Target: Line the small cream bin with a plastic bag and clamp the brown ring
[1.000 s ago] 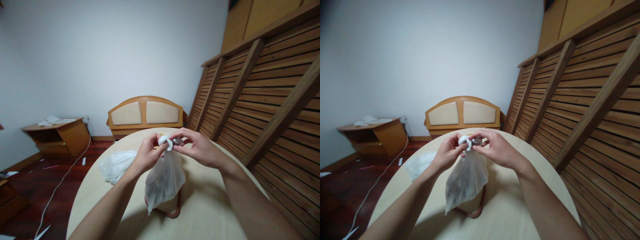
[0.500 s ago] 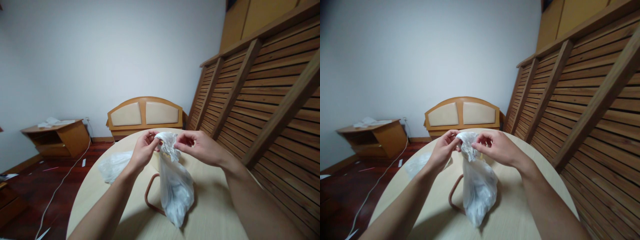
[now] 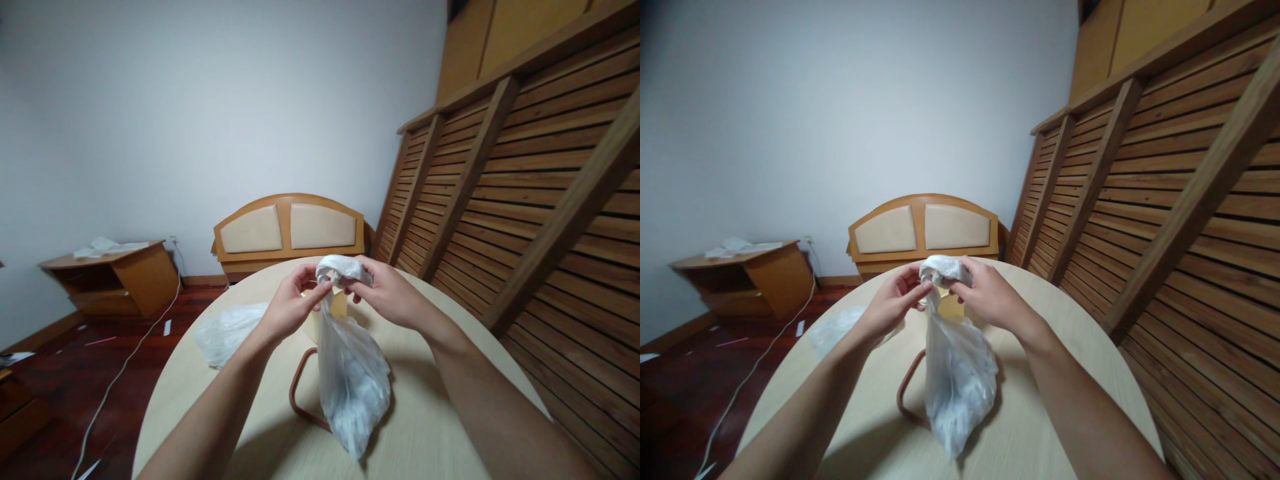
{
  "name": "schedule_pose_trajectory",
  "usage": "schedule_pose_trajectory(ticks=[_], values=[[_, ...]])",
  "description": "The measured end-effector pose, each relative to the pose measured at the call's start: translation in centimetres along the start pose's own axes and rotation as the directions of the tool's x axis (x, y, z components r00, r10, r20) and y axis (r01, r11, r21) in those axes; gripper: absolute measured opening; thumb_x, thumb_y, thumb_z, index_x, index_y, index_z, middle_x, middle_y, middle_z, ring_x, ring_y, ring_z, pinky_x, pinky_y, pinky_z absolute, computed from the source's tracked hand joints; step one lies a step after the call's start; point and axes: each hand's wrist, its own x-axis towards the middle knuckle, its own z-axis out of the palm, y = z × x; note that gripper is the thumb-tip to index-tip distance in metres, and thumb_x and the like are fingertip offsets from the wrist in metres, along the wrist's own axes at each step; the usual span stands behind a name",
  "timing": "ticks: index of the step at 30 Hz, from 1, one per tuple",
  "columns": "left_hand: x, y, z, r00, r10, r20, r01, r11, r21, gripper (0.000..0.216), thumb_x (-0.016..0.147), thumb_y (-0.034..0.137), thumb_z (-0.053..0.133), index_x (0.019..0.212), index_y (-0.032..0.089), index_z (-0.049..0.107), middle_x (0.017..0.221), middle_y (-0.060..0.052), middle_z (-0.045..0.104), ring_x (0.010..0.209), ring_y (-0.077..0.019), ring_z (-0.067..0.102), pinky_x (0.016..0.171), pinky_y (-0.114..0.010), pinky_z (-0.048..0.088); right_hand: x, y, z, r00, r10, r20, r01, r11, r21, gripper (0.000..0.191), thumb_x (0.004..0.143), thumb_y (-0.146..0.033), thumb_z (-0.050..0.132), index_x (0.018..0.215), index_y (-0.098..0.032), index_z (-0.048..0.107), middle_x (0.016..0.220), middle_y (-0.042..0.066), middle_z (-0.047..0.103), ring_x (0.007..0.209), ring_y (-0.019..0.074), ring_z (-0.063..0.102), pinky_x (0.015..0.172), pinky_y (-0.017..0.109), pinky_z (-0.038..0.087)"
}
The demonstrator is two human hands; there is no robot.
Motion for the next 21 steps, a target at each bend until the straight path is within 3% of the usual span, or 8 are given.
schedule_pose_trajectory(ticks=[3, 5, 8, 12, 14, 17, 19, 21], values=[[-0.4, -0.7, 0.1, 0.989, -0.013, 0.149, 0.003, 0.998, 0.068, 0.051, 0.074, 0.033, 0.081, 0.119, 0.017, 0.064, 0.12, -0.014, 0.067, 0.102, -0.0238, 0.064, 0.078, -0.031, 0.053, 0.5, 0.3, -0.3, 0.988, 0.072, -0.133, -0.049, 0.985, 0.167, 0.025, 0.087, -0.04, 0.063, 0.1, -0.019, 0.059, 0.08, 0.002, 0.068, 0.056, 0.0144, 0.064, 0.05, 0.026, 0.049], [-0.5, -1.3, 0.2, 0.976, -0.035, 0.214, 0.013, 0.995, 0.103, 0.046, 0.073, 0.029, 0.081, 0.115, 0.017, 0.066, 0.114, -0.013, 0.069, 0.101, -0.0238, 0.065, 0.082, -0.033, 0.052, 0.8, 0.5, -0.4, 0.975, 0.082, -0.206, -0.026, 0.966, 0.259, 0.035, 0.086, -0.043, 0.064, 0.111, -0.02, 0.054, 0.089, 0.003, 0.07, 0.061, 0.0152, 0.067, 0.05, 0.025, 0.049], [-0.5, -2.1, 0.2, 0.957, -0.129, 0.259, 0.097, 0.986, 0.132, 0.032, 0.077, 0.035, 0.077, 0.1, 0.014, 0.068, 0.089, -0.007, 0.07, 0.077, -0.0183, 0.064, 0.064, -0.026, 0.048, 1.1, 0.9, -0.5, 0.952, 0.156, -0.264, -0.066, 0.945, 0.32, 0.058, 0.084, -0.041, 0.067, 0.133, -0.024, 0.041, 0.11, 0.008, 0.07, 0.074, 0.0181, 0.072, 0.058, 0.028, 0.055], [0.0, -2.2, 0.1, 0.975, -0.185, 0.123, 0.162, 0.972, 0.172, 0.035, 0.073, 0.044, 0.077, 0.083, 0.014, 0.064, 0.069, 0.0, 0.06, 0.055, -0.0116, 0.053, 0.046, -0.021, 0.036, 0.7, 1.8, 0.1, 0.941, 0.292, -0.168, -0.234, 0.925, 0.299, 0.094, 0.084, -0.045, 0.07, 0.155, -0.026, 0.012, 0.129, 0.016, 0.064, 0.08, 0.0219, 0.073, 0.065, 0.036, 0.06], [0.3, -2.0, 0.1, 0.987, -0.152, 0.048, 0.142, 0.974, 0.175, 0.038, 0.072, 0.048, 0.077, 0.081, 0.014, 0.062, 0.068, 0.0, 0.058, 0.054, -0.0108, 0.05, 0.045, -0.02, 0.034, 0.4, 2.1, 0.7, 0.959, 0.279, -0.048, -0.253, 0.921, 0.295, 0.095, 0.083, -0.049, 0.072, 0.156, -0.025, 0.015, 0.128, 0.016, 0.065, 0.085, 0.0238, 0.073, 0.072, 0.039, 0.061], [0.4, -1.5, 0.1, 0.994, -0.098, 0.042, 0.091, 0.986, 0.136, 0.041, 0.07, 0.05, 0.078, 0.08, 0.015, 0.06, 0.069, 0.001, 0.058, 0.054, -0.0091, 0.047, 0.046, -0.02, 0.034, 0.1, 2.5, 1.5, 0.982, 0.141, 0.124, -0.175, 0.924, 0.339, 0.081, 0.079, -0.045, 0.078, 0.145, -0.024, 0.036, 0.124, 0.013, 0.067, 0.099, 0.0253, 0.07, 0.084, 0.041, 0.059], [0.4, -1.4, 0.2, 0.994, -0.092, 0.059, 0.086, 0.992, 0.095, 0.042, 0.067, 0.049, 0.08, 0.082, 0.015, 0.06, 0.072, 0.001, 0.059, 0.054, -0.0086, 0.047, 0.047, -0.02, 0.034, 0.1, 2.7, 1.8, 0.986, 0.084, 0.145, -0.129, 0.932, 0.339, 0.069, 0.077, -0.039, 0.079, 0.135, -0.024, 0.045, 0.12, 0.01, 0.068, 0.101, 0.025, 0.069, 0.086, 0.041, 0.058], [0.3, -1.2, 0.3, 0.995, -0.091, 0.045, 0.089, 0.995, 0.052, 0.04, 0.066, 0.046, 0.08, 0.084, 0.016, 0.06, 0.072, 0.001, 0.059, 0.054, -0.0088, 0.047, 0.047, -0.02, 0.033, 0.3, 2.9, 1.6, 0.992, 0.094, 0.08, -0.114, 0.942, 0.316, 0.063, 0.077, -0.032, 0.078, 0.132, -0.024, 0.048, 0.114, 0.009, 0.068, 0.098, 0.024, 0.069, 0.083, 0.04, 0.058]])
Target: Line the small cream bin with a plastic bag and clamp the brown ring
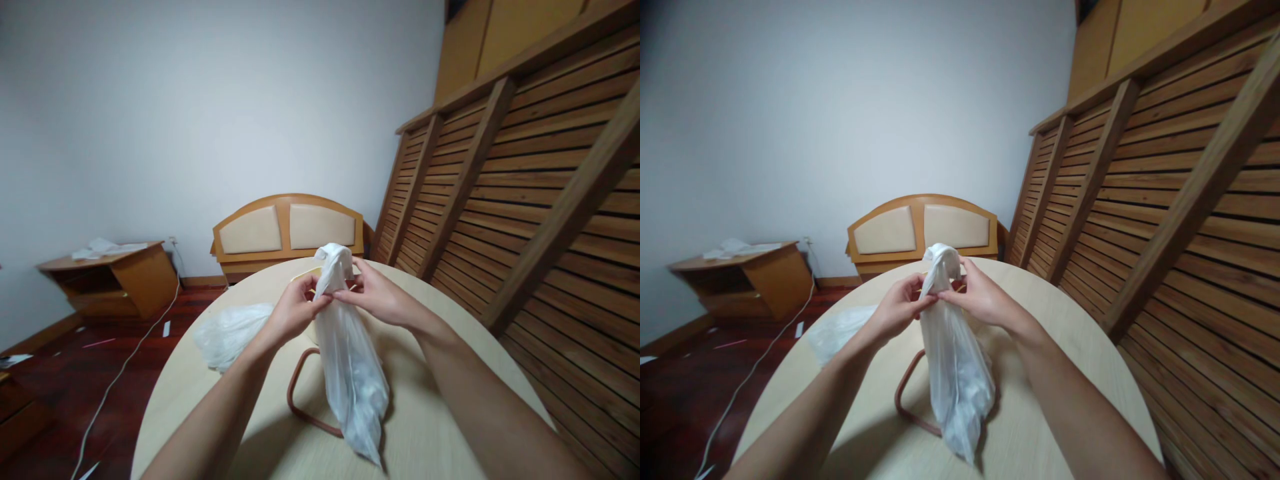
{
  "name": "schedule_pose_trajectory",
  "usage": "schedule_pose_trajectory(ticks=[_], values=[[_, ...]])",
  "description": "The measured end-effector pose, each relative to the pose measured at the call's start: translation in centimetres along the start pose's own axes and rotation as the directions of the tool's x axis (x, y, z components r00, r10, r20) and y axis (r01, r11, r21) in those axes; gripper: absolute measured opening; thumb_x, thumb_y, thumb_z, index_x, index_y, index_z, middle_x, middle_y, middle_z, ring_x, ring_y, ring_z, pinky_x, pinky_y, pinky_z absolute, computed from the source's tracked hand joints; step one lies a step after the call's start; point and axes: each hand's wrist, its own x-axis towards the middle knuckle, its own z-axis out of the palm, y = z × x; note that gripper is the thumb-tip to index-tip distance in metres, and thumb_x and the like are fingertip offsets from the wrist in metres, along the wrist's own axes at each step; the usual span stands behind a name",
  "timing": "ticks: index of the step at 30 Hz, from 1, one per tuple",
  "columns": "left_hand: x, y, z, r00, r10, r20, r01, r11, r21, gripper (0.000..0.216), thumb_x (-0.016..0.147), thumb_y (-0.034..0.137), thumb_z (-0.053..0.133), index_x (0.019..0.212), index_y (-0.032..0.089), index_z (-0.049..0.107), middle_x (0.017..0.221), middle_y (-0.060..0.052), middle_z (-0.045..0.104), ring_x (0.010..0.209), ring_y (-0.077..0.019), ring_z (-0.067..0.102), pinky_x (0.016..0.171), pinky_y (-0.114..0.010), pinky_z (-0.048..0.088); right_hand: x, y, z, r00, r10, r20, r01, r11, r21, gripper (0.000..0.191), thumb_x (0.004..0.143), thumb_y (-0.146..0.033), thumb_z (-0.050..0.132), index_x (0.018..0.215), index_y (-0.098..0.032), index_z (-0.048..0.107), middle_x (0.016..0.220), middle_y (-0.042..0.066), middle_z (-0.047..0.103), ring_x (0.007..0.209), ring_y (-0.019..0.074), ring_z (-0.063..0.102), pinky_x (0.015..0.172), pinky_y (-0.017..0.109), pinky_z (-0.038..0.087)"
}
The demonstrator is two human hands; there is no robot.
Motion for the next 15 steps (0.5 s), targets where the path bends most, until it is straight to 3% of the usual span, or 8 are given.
schedule_pose_trajectory(ticks=[6, 10, 12, 15], values=[[0.0, 0.4, -0.5, 0.973, 0.035, -0.228, -0.075, 0.982, -0.172, 0.028, 0.073, 0.041, 0.072, 0.081, 0.016, 0.062, 0.069, 0.003, 0.057, 0.06, -0.0094, 0.046, 0.054, -0.019, 0.033, 0.1, -1.8, -2.1, 0.964, -0.022, -0.266, 0.04, 0.997, 0.063, 0.066, 0.074, -0.021, 0.071, 0.135, -0.024, 0.045, 0.099, 0.003, 0.067, 0.084, 0.0179, 0.066, 0.073, 0.031, 0.053], [0.0, 0.6, -1.4, 0.923, 0.078, -0.376, -0.162, 0.967, -0.197, 0.025, 0.075, 0.038, 0.07, 0.071, 0.017, 0.057, 0.065, 0.005, 0.051, 0.061, -0.0094, 0.042, 0.055, -0.019, 0.032, -0.3, -3.1, -2.9, 0.94, -0.024, -0.341, 0.072, 0.989, 0.128, 0.059, 0.076, -0.028, 0.071, 0.13, -0.024, 0.05, 0.09, 0.0, 0.067, 0.076, 0.0149, 0.063, 0.064, 0.026, 0.048], [-0.2, 0.8, -1.5, 0.928, 0.095, -0.359, -0.179, 0.961, -0.211, 0.024, 0.074, 0.036, 0.072, 0.074, 0.018, 0.057, 0.068, 0.004, 0.053, 0.064, -0.01, 0.046, 0.059, -0.019, 0.036, -0.6, -3.4, -2.8, 0.955, -0.002, -0.297, 0.043, 0.99, 0.131, 0.059, 0.077, -0.034, 0.073, 0.13, -0.023, 0.05, 0.087, 0.0, 0.066, 0.072, 0.0144, 0.061, 0.061, 0.025, 0.046], [-0.5, 1.3, -1.0, 0.973, 0.082, -0.216, -0.134, 0.963, -0.234, 0.032, 0.072, 0.038, 0.078, 0.092, 0.017, 0.063, 0.088, -0.001, 0.064, 0.078, -0.0129, 0.056, 0.07, -0.021, 0.043, -0.9, -3.7, -2.2, 0.982, 0.018, -0.187, 0.0, 0.995, 0.096, 0.064, 0.076, -0.041, 0.077, 0.131, -0.022, 0.051, 0.086, 0.0, 0.066, 0.072, 0.0143, 0.062, 0.06, 0.025, 0.046]])
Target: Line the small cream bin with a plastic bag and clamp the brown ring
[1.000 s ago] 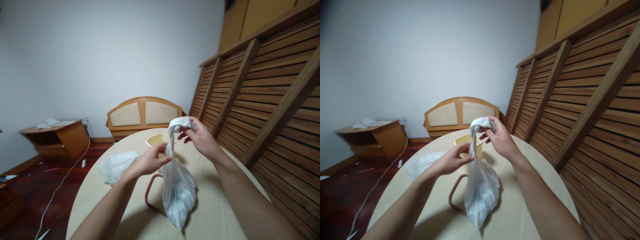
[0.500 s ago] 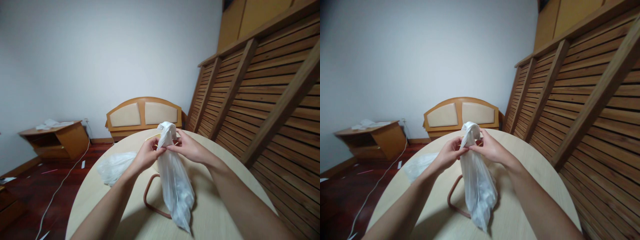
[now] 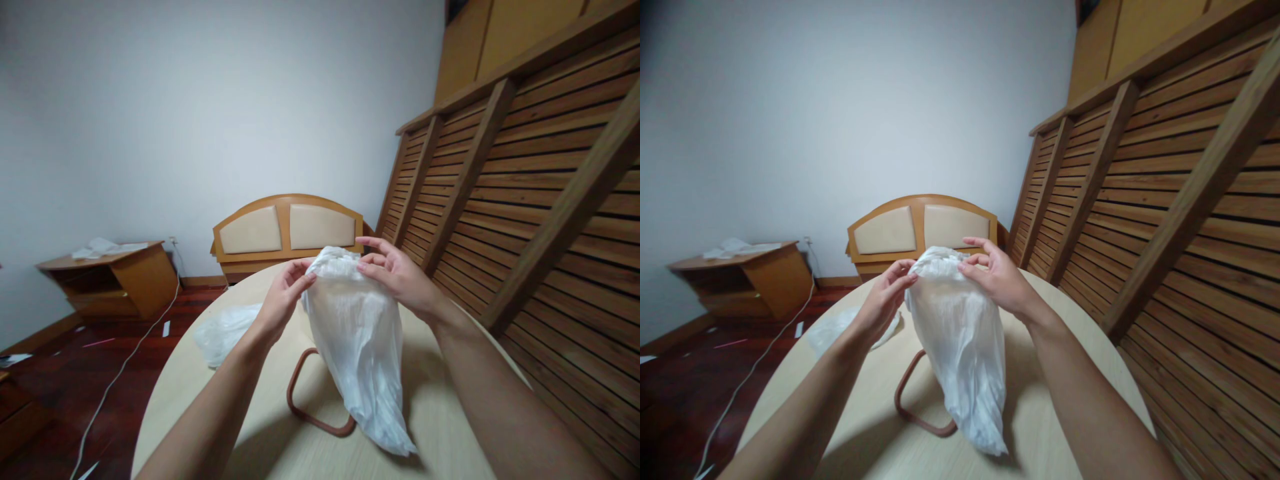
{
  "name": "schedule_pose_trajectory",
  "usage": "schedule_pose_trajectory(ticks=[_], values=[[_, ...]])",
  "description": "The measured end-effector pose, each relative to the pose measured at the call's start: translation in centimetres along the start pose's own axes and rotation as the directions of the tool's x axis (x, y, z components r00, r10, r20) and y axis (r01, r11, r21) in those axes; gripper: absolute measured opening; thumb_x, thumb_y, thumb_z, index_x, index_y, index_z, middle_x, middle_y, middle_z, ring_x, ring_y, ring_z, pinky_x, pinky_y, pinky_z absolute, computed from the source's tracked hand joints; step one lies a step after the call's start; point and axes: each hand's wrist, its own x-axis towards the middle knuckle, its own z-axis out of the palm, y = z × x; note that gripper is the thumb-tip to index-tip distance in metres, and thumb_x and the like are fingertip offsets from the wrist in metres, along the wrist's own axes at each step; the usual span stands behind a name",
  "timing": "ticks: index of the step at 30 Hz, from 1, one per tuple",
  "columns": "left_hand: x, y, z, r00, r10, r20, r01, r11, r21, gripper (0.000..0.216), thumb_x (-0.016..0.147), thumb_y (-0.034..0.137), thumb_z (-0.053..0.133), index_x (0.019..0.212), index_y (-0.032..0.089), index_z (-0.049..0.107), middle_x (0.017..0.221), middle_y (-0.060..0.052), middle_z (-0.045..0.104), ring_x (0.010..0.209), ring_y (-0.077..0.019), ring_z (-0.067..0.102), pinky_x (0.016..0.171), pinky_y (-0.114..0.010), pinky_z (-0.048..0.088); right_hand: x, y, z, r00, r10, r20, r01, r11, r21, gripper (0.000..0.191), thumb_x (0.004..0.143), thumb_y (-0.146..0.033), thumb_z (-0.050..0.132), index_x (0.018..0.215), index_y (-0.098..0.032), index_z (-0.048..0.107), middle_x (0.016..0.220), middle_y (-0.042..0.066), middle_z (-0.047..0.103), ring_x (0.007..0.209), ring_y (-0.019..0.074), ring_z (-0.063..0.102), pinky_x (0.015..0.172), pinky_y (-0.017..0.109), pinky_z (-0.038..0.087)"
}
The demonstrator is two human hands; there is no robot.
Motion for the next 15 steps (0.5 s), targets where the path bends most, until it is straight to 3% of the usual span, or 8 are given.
schedule_pose_trajectory(ticks=[2, 5, 9, 12, 15], values=[[-0.2, 0.0, 0.5, 0.996, -0.038, 0.079, 0.037, 0.999, 0.01, 0.044, 0.071, 0.041, 0.081, 0.103, 0.017, 0.063, 0.096, -0.004, 0.067, 0.086, -0.0153, 0.06, 0.076, -0.024, 0.046, -0.2, -0.1, 0.5, 0.999, 0.009, 0.053, -0.008, 1.0, -0.026, 0.066, 0.075, -0.041, 0.079, 0.132, -0.022, 0.051, 0.086, 0.0, 0.067, 0.07, 0.0138, 0.062, 0.061, 0.025, 0.047], [-0.3, -0.3, 1.1, 0.984, -0.093, 0.151, 0.09, 0.996, 0.028, 0.056, 0.068, 0.045, 0.085, 0.11, 0.017, 0.061, 0.09, -0.004, 0.067, 0.081, -0.0156, 0.062, 0.074, -0.025, 0.047, -0.2, 0.3, 1.1, 0.993, 0.033, 0.109, -0.024, 0.996, -0.083, 0.061, 0.075, -0.038, 0.079, 0.128, -0.02, 0.053, 0.079, -0.001, 0.066, 0.065, 0.0132, 0.06, 0.058, 0.025, 0.047], [-0.1, -0.7, 1.0, 0.989, -0.073, 0.13, 0.068, 0.997, 0.04, 0.057, 0.067, 0.043, 0.085, 0.112, 0.017, 0.061, 0.084, -0.002, 0.065, 0.074, -0.0133, 0.06, 0.067, -0.023, 0.045, 0.0, 1.5, 1.0, 0.99, 0.102, 0.098, -0.078, 0.971, -0.225, 0.042, 0.082, -0.043, 0.073, 0.114, -0.019, 0.061, 0.063, -0.002, 0.063, 0.057, 0.0161, 0.059, 0.051, 0.026, 0.046], [-0.1, -0.5, 1.0, 0.998, 0.035, 0.061, -0.036, 0.999, 0.013, 0.044, 0.072, 0.037, 0.081, 0.107, 0.017, 0.063, 0.088, -0.003, 0.065, 0.081, -0.0139, 0.059, 0.072, -0.023, 0.046, 0.0, 2.0, 0.6, 0.987, 0.07, 0.147, -0.025, 0.957, -0.288, 0.031, 0.085, -0.046, 0.068, 0.103, -0.021, 0.069, 0.083, 0.005, 0.073, 0.075, 0.0224, 0.068, 0.063, 0.034, 0.055], [-0.2, -0.3, 0.9, 0.996, 0.086, 0.027, -0.084, 0.995, -0.061, 0.031, 0.073, 0.028, 0.075, 0.101, 0.018, 0.064, 0.092, -0.002, 0.063, 0.083, -0.013, 0.057, 0.072, -0.021, 0.045, 0.0, 1.9, 0.6, 0.966, 0.003, 0.259, 0.06, 0.97, -0.235, 0.025, 0.086, -0.04, 0.067, 0.105, -0.023, 0.071, 0.101, 0.006, 0.074, 0.097, 0.0256, 0.069, 0.082, 0.04, 0.057]])
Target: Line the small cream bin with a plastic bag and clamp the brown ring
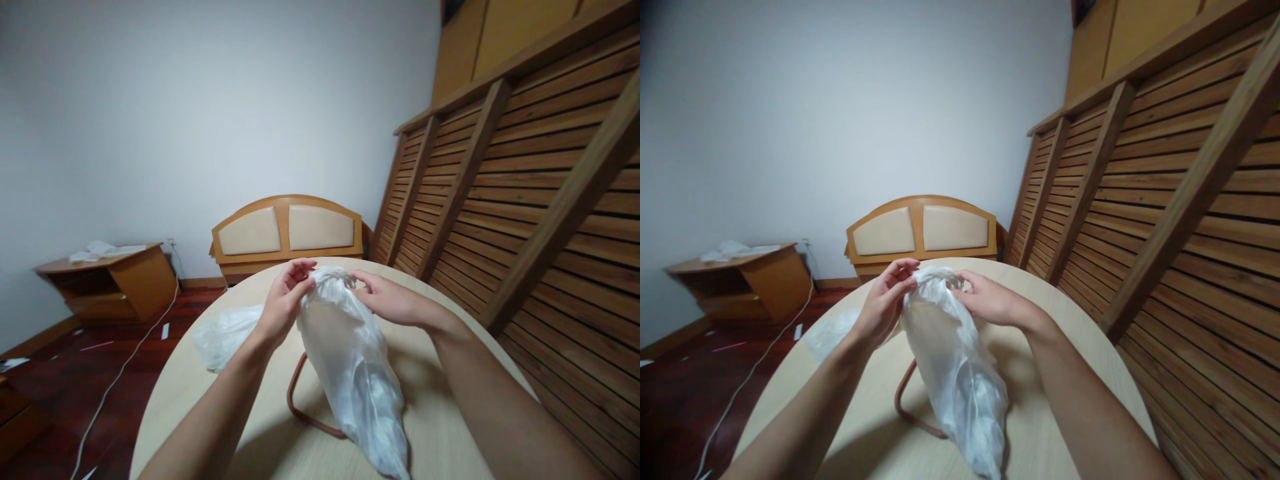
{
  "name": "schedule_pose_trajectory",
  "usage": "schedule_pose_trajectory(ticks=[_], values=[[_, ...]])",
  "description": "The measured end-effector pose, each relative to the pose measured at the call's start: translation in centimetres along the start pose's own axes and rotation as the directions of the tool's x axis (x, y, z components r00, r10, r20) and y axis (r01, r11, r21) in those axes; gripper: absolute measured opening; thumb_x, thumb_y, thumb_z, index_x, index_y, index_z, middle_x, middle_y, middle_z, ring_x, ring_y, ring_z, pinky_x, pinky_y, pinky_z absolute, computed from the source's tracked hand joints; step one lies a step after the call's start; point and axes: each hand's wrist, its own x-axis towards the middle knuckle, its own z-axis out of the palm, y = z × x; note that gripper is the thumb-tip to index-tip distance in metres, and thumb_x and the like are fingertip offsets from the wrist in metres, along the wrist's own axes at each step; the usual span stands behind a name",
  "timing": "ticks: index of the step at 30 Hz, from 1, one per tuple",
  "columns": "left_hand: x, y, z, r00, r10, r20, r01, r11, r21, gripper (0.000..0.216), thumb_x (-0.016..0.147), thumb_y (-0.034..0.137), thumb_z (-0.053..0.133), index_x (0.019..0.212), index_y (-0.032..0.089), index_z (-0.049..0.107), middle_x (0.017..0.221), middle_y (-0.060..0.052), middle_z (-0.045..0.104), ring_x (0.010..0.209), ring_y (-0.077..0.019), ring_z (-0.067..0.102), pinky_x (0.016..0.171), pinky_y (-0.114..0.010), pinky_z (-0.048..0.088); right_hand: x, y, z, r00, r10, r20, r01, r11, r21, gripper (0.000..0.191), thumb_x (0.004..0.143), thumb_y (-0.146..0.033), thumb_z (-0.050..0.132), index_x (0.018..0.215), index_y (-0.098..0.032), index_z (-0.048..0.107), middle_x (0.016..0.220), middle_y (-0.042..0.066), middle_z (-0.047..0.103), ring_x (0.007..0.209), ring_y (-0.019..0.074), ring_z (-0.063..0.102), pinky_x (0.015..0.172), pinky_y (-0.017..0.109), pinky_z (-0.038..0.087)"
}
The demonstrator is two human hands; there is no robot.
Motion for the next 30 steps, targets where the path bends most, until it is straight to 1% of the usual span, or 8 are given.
schedule_pose_trajectory(ticks=[5, 9, 11, 14, 17, 20, 24, 30], values=[[-0.1, 0.1, -0.1, 0.999, -0.044, 0.023, 0.043, 0.998, 0.047, 0.026, 0.068, 0.018, 0.066, 0.094, 0.018, 0.063, 0.095, -0.003, 0.066, 0.085, -0.0149, 0.059, 0.073, -0.022, 0.046, 0.5, -0.2, -0.2, 0.972, -0.056, -0.23, 0.079, 0.993, 0.091, 0.029, 0.083, -0.031, 0.068, 0.109, -0.021, 0.062, 0.107, 0.008, 0.072, 0.098, 0.0214, 0.069, 0.091, 0.039, 0.054], [-0.4, 0.4, 0.1, 0.994, -0.067, 0.092, 0.052, 0.987, 0.153, 0.041, 0.075, 0.026, 0.069, 0.115, 0.019, 0.061, 0.115, -0.008, 0.069, 0.096, -0.0203, 0.064, 0.078, -0.026, 0.05, 0.6, -0.9, -0.4, 0.93, -0.086, -0.358, 0.149, 0.977, 0.154, 0.045, 0.079, -0.035, 0.073, 0.117, -0.022, 0.054, 0.105, 0.007, 0.072, 0.095, 0.0207, 0.07, 0.091, 0.038, 0.054], [-0.5, 0.5, 0.4, 0.994, -0.035, 0.107, 0.016, 0.985, 0.172, 0.048, 0.079, 0.034, 0.072, 0.122, 0.02, 0.058, 0.118, -0.009, 0.069, 0.099, -0.0214, 0.066, 0.08, -0.028, 0.051, 0.4, -1.5, -0.3, 0.927, -0.111, -0.359, 0.188, 0.964, 0.188, 0.06, 0.077, -0.038, 0.076, 0.129, -0.025, 0.049, 0.11, 0.007, 0.071, 0.098, 0.021, 0.069, 0.092, 0.038, 0.054], [-0.4, 0.5, 0.7, 0.999, 0.024, 0.028, -0.029, 0.982, 0.188, 0.04, 0.08, 0.045, 0.074, 0.107, 0.017, 0.063, 0.105, -0.008, 0.072, 0.091, -0.02, 0.067, 0.077, -0.027, 0.051, 0.1, -2.3, 0.2, 0.942, -0.111, -0.318, 0.198, 0.946, 0.256, 0.089, 0.078, -0.046, 0.075, 0.151, -0.032, 0.025, 0.134, 0.01, 0.06, 0.111, 0.0227, 0.065, 0.096, 0.04, 0.053], [-0.3, 0.7, 0.8, 0.997, 0.058, -0.053, -0.049, 0.986, 0.159, 0.038, 0.077, 0.047, 0.077, 0.095, 0.017, 0.063, 0.096, -0.006, 0.073, 0.085, -0.0182, 0.067, 0.074, -0.025, 0.05, -0.4, -3.0, 1.1, 0.965, -0.084, -0.247, 0.158, 0.943, 0.294, 0.115, 0.074, -0.051, 0.08, 0.157, -0.036, 0.003, 0.152, 0.014, 0.042, 0.121, 0.0265, 0.06, 0.096, 0.043, 0.054], [-0.2, 1.1, 0.9, 0.994, 0.097, -0.051, -0.088, 0.984, 0.157, 0.039, 0.075, 0.042, 0.08, 0.099, 0.019, 0.061, 0.099, -0.005, 0.072, 0.088, -0.0174, 0.066, 0.077, -0.025, 0.049, -0.8, -3.6, 2.0, 0.977, -0.063, -0.206, 0.121, 0.951, 0.283, 0.128, 0.067, -0.047, 0.086, 0.158, -0.034, -0.003, 0.152, 0.015, 0.04, 0.123, 0.0273, 0.059, 0.099, 0.041, 0.053], [-0.1, 1.4, 0.7, 0.994, 0.103, -0.047, -0.093, 0.979, 0.179, 0.035, 0.077, 0.044, 0.078, 0.093, 0.018, 0.062, 0.091, -0.003, 0.071, 0.08, -0.0149, 0.063, 0.072, -0.023, 0.047, -0.6, -3.6, 2.5, 0.973, -0.093, -0.213, 0.146, 0.958, 0.247, 0.111, 0.07, -0.038, 0.084, 0.156, -0.029, 0.015, 0.136, 0.013, 0.056, 0.113, 0.0241, 0.064, 0.094, 0.037, 0.055], [0.4, 1.4, -0.5, 0.965, 0.087, -0.246, -0.058, 0.991, 0.125, 0.034, 0.077, 0.048, 0.074, 0.073, 0.018, 0.057, 0.067, 0.004, 0.058, 0.06, -0.0093, 0.05, 0.058, -0.019, 0.04, 0.5, -2.7, 0.6, 0.898, -0.07, -0.434, 0.169, 0.966, 0.194, 0.051, 0.081, -0.041, 0.069, 0.125, -0.022, 0.052, 0.093, 0.003, 0.069, 0.07, 0.0159, 0.066, 0.059, 0.028, 0.053]])
